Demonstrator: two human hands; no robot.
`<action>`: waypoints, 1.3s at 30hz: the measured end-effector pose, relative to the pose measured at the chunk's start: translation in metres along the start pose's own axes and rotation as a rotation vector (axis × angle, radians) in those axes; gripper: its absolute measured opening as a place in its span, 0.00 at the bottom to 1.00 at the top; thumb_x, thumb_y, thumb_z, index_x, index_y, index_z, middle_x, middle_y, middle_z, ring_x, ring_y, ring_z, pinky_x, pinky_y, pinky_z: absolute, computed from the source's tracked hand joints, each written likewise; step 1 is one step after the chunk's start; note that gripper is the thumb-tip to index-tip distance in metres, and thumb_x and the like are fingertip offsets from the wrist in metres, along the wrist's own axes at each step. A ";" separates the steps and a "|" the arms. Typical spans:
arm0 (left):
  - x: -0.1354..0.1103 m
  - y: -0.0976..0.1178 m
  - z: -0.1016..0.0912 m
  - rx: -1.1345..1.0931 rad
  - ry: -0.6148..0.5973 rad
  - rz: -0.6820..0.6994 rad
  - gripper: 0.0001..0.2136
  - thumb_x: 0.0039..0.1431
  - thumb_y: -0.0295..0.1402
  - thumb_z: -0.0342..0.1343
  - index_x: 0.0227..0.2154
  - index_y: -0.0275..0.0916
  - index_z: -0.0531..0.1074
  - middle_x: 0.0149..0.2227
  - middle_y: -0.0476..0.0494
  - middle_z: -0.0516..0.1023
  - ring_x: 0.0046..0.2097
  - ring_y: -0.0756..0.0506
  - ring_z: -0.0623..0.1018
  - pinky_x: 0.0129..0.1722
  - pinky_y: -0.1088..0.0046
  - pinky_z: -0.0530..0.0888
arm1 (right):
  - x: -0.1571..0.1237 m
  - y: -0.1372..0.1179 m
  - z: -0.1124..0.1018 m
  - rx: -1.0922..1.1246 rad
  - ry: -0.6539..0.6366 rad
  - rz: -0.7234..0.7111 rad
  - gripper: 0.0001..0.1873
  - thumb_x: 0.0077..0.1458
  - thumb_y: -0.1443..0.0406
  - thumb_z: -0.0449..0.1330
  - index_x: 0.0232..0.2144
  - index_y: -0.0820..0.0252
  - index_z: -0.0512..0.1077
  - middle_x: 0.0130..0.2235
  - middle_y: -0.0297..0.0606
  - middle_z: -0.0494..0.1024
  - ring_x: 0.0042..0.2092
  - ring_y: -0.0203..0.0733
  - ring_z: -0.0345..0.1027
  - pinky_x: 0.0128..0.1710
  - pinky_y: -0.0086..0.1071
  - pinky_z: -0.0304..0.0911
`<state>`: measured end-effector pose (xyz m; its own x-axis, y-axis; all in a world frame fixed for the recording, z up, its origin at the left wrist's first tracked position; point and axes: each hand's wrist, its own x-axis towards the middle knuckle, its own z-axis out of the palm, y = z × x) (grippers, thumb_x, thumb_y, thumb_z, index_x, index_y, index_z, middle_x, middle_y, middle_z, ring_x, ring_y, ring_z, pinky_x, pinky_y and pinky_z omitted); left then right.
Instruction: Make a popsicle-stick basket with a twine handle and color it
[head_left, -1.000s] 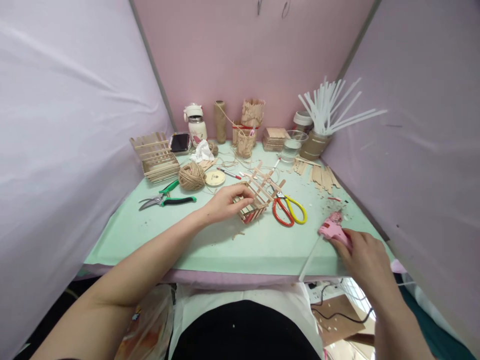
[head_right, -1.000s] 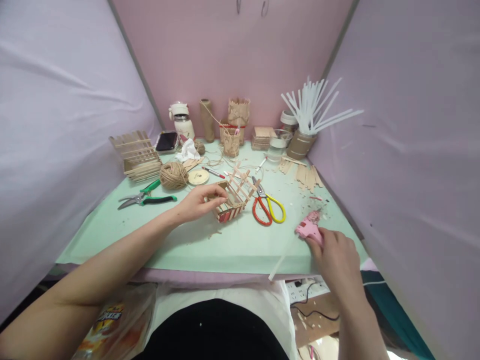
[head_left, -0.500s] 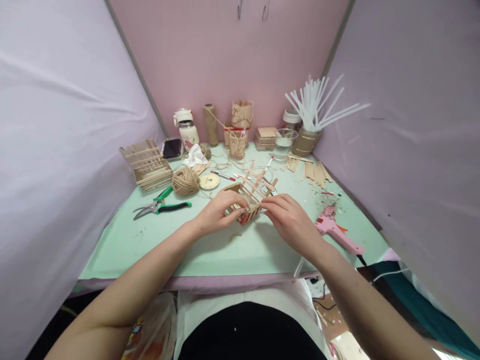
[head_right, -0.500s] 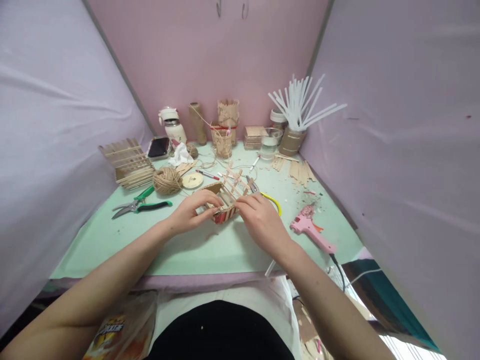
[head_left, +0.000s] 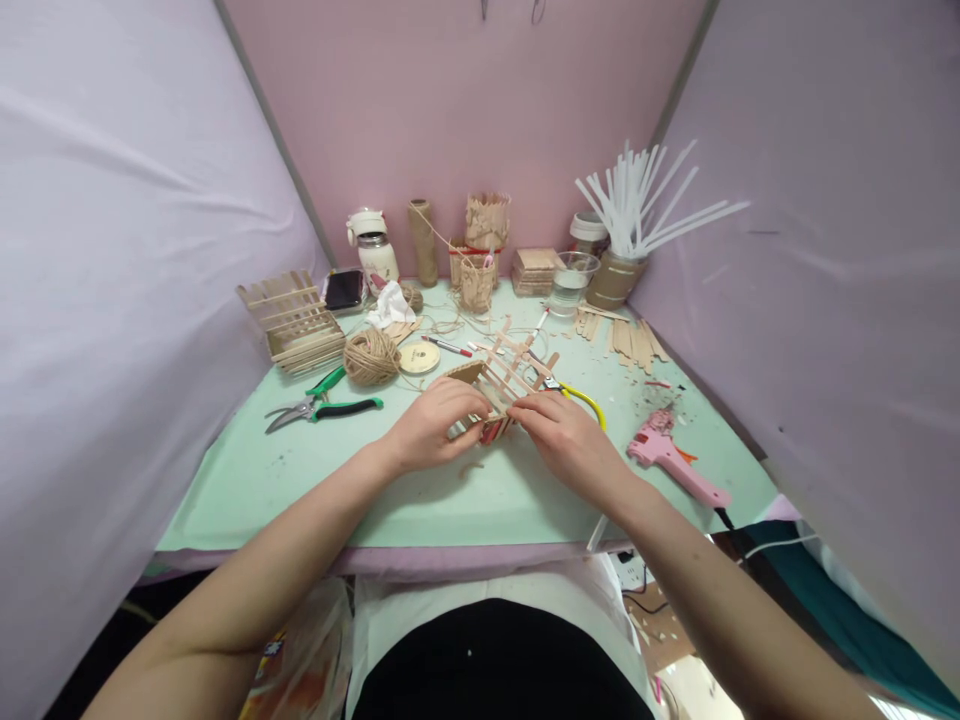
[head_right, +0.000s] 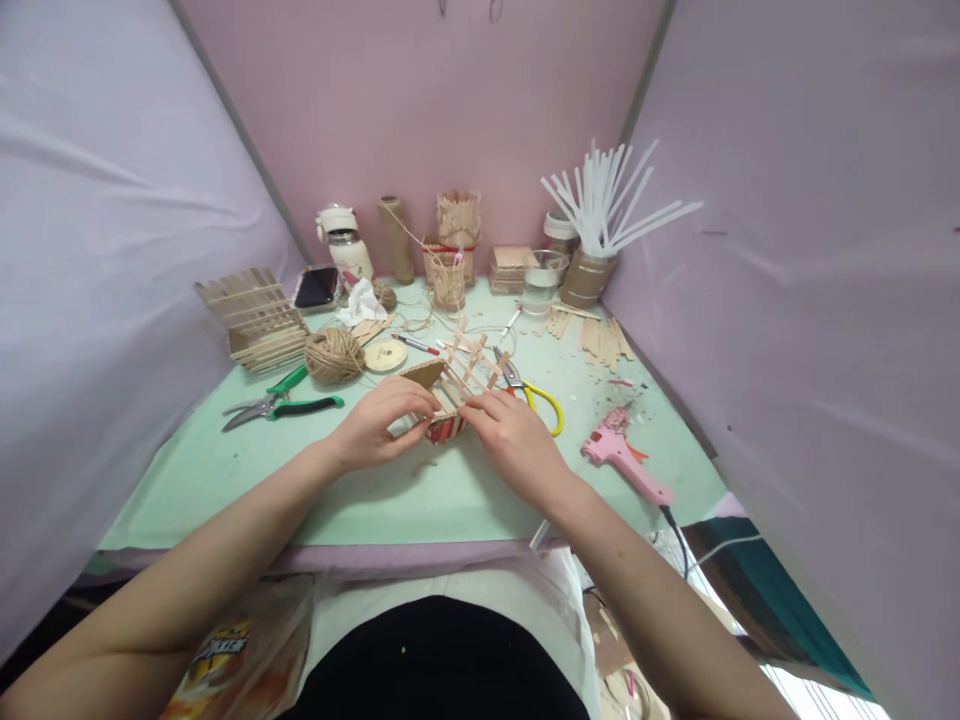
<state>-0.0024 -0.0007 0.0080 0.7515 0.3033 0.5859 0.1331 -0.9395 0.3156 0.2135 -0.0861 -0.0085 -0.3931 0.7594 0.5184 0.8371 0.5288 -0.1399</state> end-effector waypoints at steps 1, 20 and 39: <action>-0.001 0.000 0.000 0.016 0.012 0.021 0.04 0.58 0.27 0.52 0.35 0.40 0.70 0.38 0.42 0.81 0.42 0.46 0.79 0.45 0.65 0.72 | 0.000 0.000 0.001 -0.006 -0.005 0.001 0.15 0.62 0.72 0.52 0.48 0.61 0.74 0.46 0.46 0.79 0.47 0.47 0.70 0.46 0.43 0.68; -0.007 0.001 -0.003 0.082 -0.075 0.080 0.07 0.56 0.27 0.51 0.38 0.40 0.69 0.39 0.42 0.80 0.43 0.45 0.78 0.46 0.64 0.69 | -0.004 -0.003 0.002 -0.139 -0.016 -0.042 0.16 0.64 0.71 0.50 0.50 0.64 0.72 0.48 0.48 0.78 0.49 0.48 0.70 0.47 0.43 0.68; -0.022 0.004 0.015 0.134 -0.034 -0.172 0.08 0.62 0.37 0.56 0.36 0.38 0.75 0.46 0.39 0.77 0.45 0.43 0.70 0.51 0.58 0.65 | -0.007 -0.012 0.008 -0.155 0.020 -0.085 0.17 0.63 0.71 0.52 0.52 0.63 0.71 0.52 0.49 0.77 0.52 0.50 0.69 0.49 0.45 0.68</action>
<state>-0.0092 -0.0139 -0.0147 0.7313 0.4579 0.5054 0.3443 -0.8876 0.3059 0.2036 -0.0950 -0.0175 -0.4586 0.7062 0.5394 0.8504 0.5250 0.0357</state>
